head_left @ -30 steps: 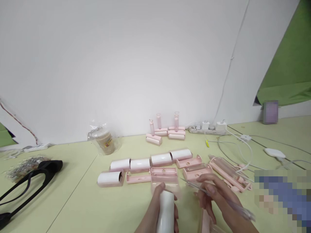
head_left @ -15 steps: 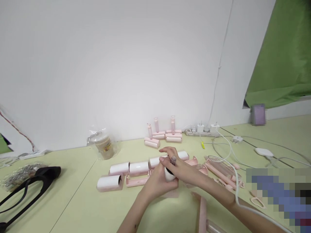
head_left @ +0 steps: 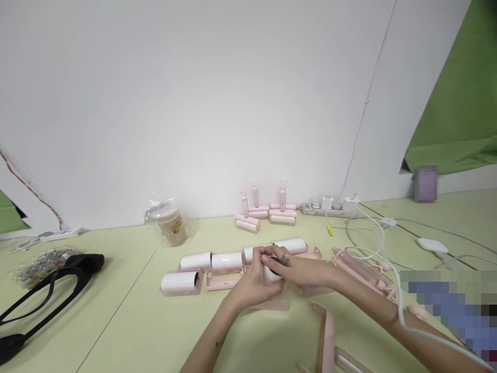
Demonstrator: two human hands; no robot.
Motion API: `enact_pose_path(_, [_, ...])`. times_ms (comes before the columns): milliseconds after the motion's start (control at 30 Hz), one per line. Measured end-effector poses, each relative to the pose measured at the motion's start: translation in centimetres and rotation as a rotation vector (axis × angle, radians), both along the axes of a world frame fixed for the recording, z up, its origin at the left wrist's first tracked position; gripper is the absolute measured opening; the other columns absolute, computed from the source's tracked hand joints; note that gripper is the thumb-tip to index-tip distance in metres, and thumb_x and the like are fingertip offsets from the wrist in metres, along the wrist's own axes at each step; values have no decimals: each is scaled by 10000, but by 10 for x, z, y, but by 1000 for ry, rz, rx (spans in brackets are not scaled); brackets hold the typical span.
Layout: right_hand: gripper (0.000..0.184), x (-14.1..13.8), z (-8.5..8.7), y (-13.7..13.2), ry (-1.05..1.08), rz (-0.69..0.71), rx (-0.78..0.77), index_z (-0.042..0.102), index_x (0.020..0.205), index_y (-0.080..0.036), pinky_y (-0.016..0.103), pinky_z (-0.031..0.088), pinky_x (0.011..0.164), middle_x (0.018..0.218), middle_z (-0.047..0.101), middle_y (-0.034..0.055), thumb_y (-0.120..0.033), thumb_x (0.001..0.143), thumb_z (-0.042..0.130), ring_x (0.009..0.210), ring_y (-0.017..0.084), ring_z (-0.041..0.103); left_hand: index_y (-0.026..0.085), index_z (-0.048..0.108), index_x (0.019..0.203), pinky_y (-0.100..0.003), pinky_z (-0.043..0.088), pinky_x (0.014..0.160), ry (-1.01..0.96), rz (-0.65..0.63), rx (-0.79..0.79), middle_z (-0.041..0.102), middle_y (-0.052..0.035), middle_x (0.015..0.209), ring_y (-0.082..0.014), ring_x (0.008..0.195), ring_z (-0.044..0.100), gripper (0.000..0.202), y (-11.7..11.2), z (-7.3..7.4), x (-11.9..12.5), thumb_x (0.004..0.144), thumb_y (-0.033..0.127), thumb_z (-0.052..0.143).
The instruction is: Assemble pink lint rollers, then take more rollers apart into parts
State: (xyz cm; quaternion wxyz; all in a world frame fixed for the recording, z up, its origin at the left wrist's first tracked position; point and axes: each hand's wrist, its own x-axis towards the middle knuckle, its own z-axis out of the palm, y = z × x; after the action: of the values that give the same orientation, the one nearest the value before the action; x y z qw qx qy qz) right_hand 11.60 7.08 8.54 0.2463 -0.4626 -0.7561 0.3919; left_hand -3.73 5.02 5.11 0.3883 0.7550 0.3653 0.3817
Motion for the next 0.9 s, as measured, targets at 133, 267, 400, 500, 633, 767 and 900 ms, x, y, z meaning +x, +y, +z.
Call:
enact_pose_path(133, [476, 5, 10, 2, 93, -1, 39, 476, 1150, -299, 418, 449, 813, 1147, 561, 51, -610, 810, 357, 966, 254, 575, 224, 309, 997, -320, 379, 855, -21, -5, -65, 483, -27, 1015, -173, 955, 502, 358, 2, -2, -4, 748, 243, 566])
enact_pose_path(267, [477, 7, 18, 2, 368, -56, 216, 515, 969, -226, 326, 464, 779, 1045, 552, 55, -552, 881, 178, 896, 179, 567, 216, 318, 961, -291, 372, 819, -178, 56, -103, 467, -11, 937, -158, 896, 494, 395, 12, -8, -4, 721, 291, 622])
enact_pose_path(400, [416, 10, 21, 3, 461, -225, 327, 455, 711, -224, 251, 428, 553, 653, 432, -36, -581, 848, 292, 558, 111, 453, 223, 305, 955, -271, 370, 812, -251, 73, -113, 454, -1, 945, -141, 895, 488, 404, 16, -11, -4, 718, 286, 627])
enact_pose_path(500, [395, 7, 25, 4, 462, -287, 305, 360, 600, -220, 208, 326, 409, 518, 325, -82, -546, 802, 454, 424, 80, 355, 225, 325, 946, -260, 376, 798, -253, 43, -133, 477, 12, 919, -136, 879, 501, 400, 15, -10, -5, 712, 292, 643])
enact_pose_path(633, [402, -1, 29, 1, 442, -301, 267, 398, 552, -201, 196, 296, 396, 471, 369, -88, -477, 648, 674, 417, 70, 371, 227, 320, 930, -249, 393, 736, -266, 54, -159, 478, 23, 886, -133, 833, 510, 421, 16, -14, -4, 700, 329, 658])
enact_pose_path(767, [389, 0, 26, -1, 392, -306, 231, 436, 575, -198, 206, 314, 395, 475, 411, -78, -497, 625, 678, 421, 87, 424, 226, 322, 929, -257, 394, 758, -283, 66, -155, 484, 12, 915, -143, 875, 511, 431, 19, -19, -4, 692, 327, 667])
enact_pose_path(900, [304, 4, 17, 3, 300, -162, 188, 510, 735, -197, 252, 432, 501, 578, 515, -39, -496, 788, 498, 520, 127, 535, 225, 326, 934, -270, 391, 800, -292, 48, -152, 501, 8, 928, -141, 895, 516, 418, 19, -18, -4, 702, 317, 662])
